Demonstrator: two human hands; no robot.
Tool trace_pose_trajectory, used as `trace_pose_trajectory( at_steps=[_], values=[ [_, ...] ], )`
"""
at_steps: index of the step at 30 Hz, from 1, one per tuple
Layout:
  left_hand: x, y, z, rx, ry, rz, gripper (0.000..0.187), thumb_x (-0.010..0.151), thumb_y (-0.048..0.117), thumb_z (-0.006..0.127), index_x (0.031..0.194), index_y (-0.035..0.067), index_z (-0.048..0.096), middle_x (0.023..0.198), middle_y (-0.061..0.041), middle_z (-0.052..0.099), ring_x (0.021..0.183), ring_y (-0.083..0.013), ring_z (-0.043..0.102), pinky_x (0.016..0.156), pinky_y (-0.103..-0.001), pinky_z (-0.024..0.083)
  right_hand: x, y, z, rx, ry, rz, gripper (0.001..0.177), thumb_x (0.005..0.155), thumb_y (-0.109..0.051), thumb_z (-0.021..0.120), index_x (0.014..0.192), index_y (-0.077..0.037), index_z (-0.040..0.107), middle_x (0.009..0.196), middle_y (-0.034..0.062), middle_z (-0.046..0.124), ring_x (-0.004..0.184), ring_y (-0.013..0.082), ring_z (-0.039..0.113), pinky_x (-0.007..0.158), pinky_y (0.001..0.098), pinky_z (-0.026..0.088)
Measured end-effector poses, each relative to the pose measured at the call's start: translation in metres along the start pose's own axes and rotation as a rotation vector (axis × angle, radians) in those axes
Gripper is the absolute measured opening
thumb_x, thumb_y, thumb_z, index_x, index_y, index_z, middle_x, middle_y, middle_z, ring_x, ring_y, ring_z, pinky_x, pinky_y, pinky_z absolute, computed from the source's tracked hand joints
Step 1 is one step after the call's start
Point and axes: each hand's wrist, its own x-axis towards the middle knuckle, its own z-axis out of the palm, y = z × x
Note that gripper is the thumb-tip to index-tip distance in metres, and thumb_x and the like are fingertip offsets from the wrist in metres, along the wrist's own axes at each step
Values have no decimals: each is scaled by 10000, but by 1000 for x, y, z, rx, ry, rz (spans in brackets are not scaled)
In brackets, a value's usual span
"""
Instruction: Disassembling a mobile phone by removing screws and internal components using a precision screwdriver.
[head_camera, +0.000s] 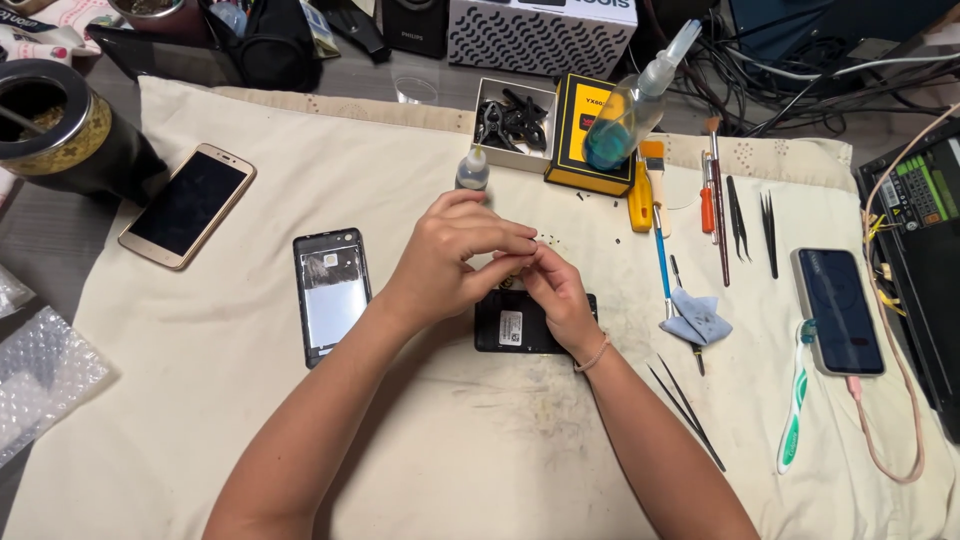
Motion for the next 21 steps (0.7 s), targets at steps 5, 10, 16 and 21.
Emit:
trace_pose_trajectory(
  at_steps=[5,10,16,21],
  values=[
    [-1,1,4,-21,-11,14,108,862,207,836,958,243,800,983,59,804,921,-163,743,1099,-455,444,-4,16,-4,19,32,-48,277,890,29,738,1158,51,671,1012,114,728,969,152,687,886,319,577],
    [3,0,-2,-49,-20,16,105,862,181,840,951,221,803,982,41,806,892,-167,743,1087,-449,455,-3,18,-11,95,49,12,206,1028,-113,563,1186,14,597,1044,109,739,971,141,669,881,318,575],
    [-2,0,4,-51,-15,86,101,860,175,843,942,218,800,996,41,805,882,-160,745,1086,-431,466,2,-5,5,55,7,-94,377,856,37,759,1204,24,615,1089,118,713,1042,167,667,946,330,572],
    [-6,-4,7,-80,10,127,151,841,110,846,969,176,799,1023,-7,805,908,-204,756,1069,-445,481,-5,9,-5,12,-64,-110,508,959,-4,583,1442,38,431,1224,186,689,1136,236,646,1025,415,539]
  ],
)
